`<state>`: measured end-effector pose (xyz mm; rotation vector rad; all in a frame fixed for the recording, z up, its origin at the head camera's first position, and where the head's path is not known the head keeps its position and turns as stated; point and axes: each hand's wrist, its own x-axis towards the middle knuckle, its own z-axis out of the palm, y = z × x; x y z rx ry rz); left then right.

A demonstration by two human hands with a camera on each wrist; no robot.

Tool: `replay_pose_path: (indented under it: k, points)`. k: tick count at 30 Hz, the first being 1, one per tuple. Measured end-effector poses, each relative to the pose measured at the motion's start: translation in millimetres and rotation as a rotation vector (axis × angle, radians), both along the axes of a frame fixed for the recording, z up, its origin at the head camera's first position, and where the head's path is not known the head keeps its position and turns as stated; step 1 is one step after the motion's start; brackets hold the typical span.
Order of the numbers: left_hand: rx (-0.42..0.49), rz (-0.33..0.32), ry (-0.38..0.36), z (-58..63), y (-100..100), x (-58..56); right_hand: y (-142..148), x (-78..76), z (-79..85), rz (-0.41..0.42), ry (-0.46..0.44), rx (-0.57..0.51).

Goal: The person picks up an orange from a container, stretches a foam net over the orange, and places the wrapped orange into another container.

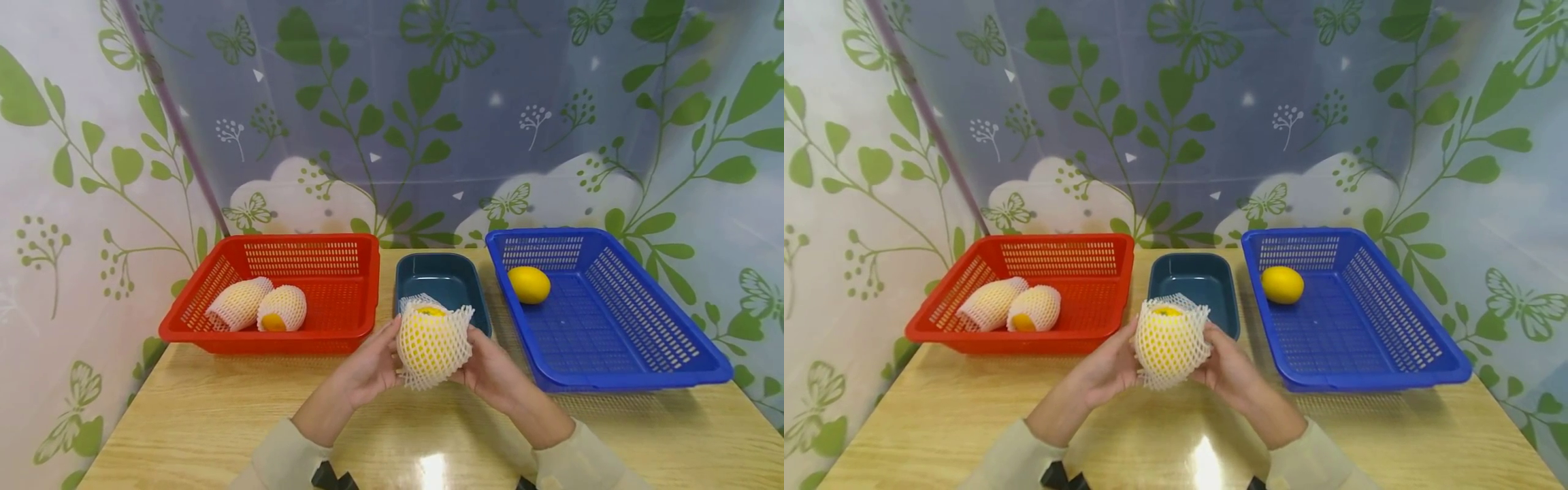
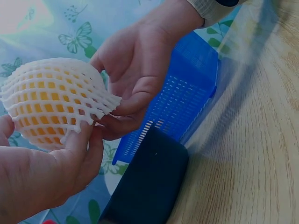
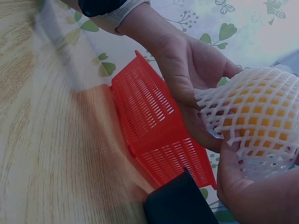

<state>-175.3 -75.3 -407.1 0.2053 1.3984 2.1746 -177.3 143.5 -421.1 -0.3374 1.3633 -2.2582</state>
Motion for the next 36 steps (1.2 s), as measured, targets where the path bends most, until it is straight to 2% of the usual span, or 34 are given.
replay_pose_path:
  k: [5,10,16,19,26,32,36]
  points:
    - [-0.003,0.013,-0.003,-0.7,-0.5,0.0,-1.8,1.8,1.6,-0.026,-0.028,0.012]
    - [-0.004,0.034,0.0,-0.6,-0.8,0.8,-3.0,2.8,2.8,-0.037,-0.003,0.035]
    - [0.007,0.048,0.024,-0.7,-1.1,2.1,-6.8,5.3,5.6,-0.103,0.088,0.146]
    - [0.018,0.047,0.033,-2.7,-1.0,1.9,-8.2,6.1,7.8,-0.122,0.131,0.169]
    - [0.007,0.043,0.039,-7.7,-0.5,0.6,-9.6,8.7,14.0,-0.094,0.195,0.17]
    - [0.007,0.053,0.019,-8.2,0.4,1.5,-6.3,6.4,5.2,-0.113,0.331,0.208]
    - [-0.011,0.054,0.011,-8.5,0.5,2.2,-6.5,2.7,-0.4,-0.121,0.362,0.229]
